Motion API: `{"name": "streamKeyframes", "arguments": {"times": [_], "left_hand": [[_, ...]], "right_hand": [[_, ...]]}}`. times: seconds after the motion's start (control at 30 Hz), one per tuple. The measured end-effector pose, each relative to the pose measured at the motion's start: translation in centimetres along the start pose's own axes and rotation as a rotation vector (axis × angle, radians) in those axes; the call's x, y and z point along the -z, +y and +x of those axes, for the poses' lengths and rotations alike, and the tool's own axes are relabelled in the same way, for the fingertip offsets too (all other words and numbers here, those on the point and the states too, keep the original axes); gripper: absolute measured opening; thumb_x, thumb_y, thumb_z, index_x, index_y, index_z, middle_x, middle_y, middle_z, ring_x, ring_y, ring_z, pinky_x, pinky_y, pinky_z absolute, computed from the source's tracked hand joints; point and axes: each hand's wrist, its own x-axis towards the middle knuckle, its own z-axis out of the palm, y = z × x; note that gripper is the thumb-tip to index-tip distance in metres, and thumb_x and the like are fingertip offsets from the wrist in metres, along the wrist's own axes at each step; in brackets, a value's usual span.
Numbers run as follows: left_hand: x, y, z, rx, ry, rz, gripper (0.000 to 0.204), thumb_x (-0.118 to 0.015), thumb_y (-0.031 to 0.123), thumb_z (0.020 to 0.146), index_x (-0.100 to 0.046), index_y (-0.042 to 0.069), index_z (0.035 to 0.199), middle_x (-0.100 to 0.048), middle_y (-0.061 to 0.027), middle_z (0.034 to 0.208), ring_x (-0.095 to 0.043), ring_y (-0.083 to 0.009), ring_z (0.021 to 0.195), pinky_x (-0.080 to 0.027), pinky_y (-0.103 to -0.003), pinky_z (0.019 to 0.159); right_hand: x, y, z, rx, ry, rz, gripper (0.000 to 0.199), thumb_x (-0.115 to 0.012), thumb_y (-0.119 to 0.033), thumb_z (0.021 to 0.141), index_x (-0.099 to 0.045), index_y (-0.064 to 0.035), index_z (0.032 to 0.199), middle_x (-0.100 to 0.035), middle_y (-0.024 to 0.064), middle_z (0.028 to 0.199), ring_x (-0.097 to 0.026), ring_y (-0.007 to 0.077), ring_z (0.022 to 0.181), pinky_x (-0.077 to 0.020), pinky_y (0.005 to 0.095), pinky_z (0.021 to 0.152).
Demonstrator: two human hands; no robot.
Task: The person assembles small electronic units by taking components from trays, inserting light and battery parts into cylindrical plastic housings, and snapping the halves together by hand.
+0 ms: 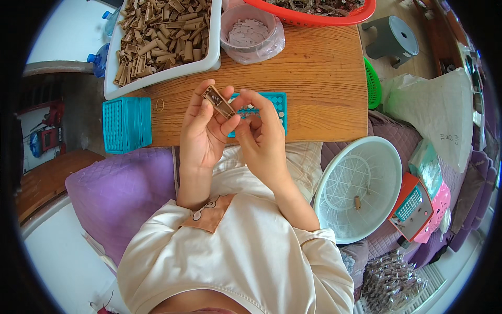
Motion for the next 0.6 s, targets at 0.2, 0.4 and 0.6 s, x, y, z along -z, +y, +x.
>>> {"name": "streamKeyframes", "arguments": {"times": [0.2, 0.4, 0.6], "left_hand": [[0.4, -0.6, 0.0, -0.048, -0.053, 0.025, 0.025, -0.038, 0.009, 0.088, -0.036, 0.006, 0.112, -0.048, -0.0155, 0.109, -0.048, -0.0250, 0.104, -0.046, -0.037, 0.084], [0.2, -2.0, -0.8, -0.198, -0.039, 0.379, 0.025, -0.038, 0.011, 0.088, -0.037, 0.004, 0.112, -0.048, -0.0152, 0.111, -0.049, -0.0233, 0.103, -0.045, -0.035, 0.084], [0.3, -2.4, -1.1, -0.167, -0.056, 0.385, 0.026, -0.038, 0.013, 0.089, -0.036, 0.004, 0.113, -0.048, -0.0172, 0.111, -0.049, -0.0254, 0.103, -0.044, -0.036, 0.086]], "right_hand": [[1.8, -0.2, 1.2, -0.170, -0.158, 0.074, 0.048, -0.041, 0.011, 0.075, -0.032, -0.0027, 0.120, -0.045, 0.0126, 0.109, -0.053, 0.0155, 0.088, -0.0459, 0.0259, 0.072], [2.0, 0.1, 0.9, -0.092, -0.115, 0.190, 0.049, -0.043, 0.010, 0.072, -0.035, -0.0014, 0.119, -0.047, 0.0131, 0.110, -0.050, 0.0183, 0.097, -0.0421, 0.0283, 0.082], [2.8, 0.4, 0.5, -0.147, -0.124, 0.163, 0.044, -0.045, 0.011, 0.071, -0.041, 0.0012, 0.114, -0.051, 0.0105, 0.104, -0.051, 0.0166, 0.096, -0.0419, 0.0276, 0.083]]}}
